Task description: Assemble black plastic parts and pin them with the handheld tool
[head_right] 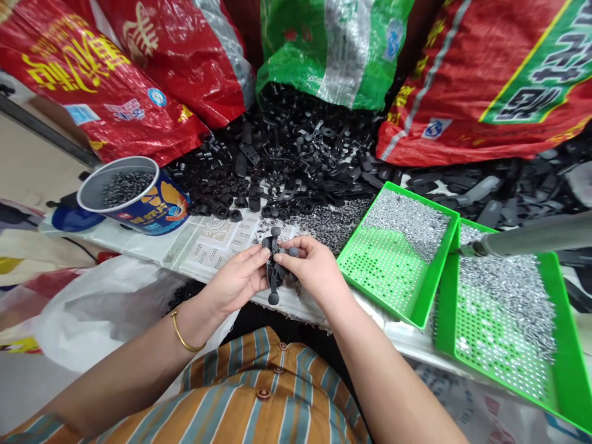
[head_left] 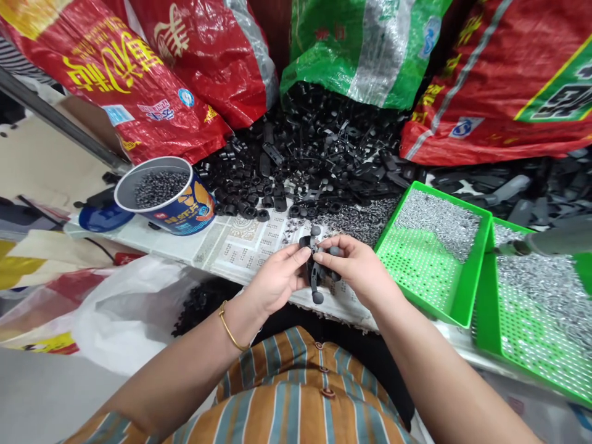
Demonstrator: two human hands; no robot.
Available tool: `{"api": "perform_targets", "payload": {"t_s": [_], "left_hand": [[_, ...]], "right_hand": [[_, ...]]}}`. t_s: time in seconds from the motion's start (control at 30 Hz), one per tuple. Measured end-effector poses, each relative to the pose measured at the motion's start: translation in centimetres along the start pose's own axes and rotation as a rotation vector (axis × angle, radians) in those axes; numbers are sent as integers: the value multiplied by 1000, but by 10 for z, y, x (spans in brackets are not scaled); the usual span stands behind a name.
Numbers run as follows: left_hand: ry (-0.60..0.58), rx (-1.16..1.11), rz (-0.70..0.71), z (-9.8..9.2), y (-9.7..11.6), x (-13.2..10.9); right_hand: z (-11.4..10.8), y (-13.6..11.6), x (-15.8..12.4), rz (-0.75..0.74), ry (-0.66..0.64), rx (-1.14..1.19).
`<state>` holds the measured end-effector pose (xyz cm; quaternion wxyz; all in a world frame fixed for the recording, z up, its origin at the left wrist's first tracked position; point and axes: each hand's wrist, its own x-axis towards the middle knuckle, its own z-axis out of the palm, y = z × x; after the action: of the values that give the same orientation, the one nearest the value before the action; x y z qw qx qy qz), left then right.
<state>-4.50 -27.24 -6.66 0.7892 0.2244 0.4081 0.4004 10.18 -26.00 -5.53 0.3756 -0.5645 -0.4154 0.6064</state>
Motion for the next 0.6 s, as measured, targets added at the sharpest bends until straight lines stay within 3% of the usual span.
{"api": "perform_targets", "payload": {"t_s": [0.6], "left_hand": [[1, -15, -14, 6, -5, -3]], "right_hand": [[-5, 1, 2, 42, -29, 84]]}}
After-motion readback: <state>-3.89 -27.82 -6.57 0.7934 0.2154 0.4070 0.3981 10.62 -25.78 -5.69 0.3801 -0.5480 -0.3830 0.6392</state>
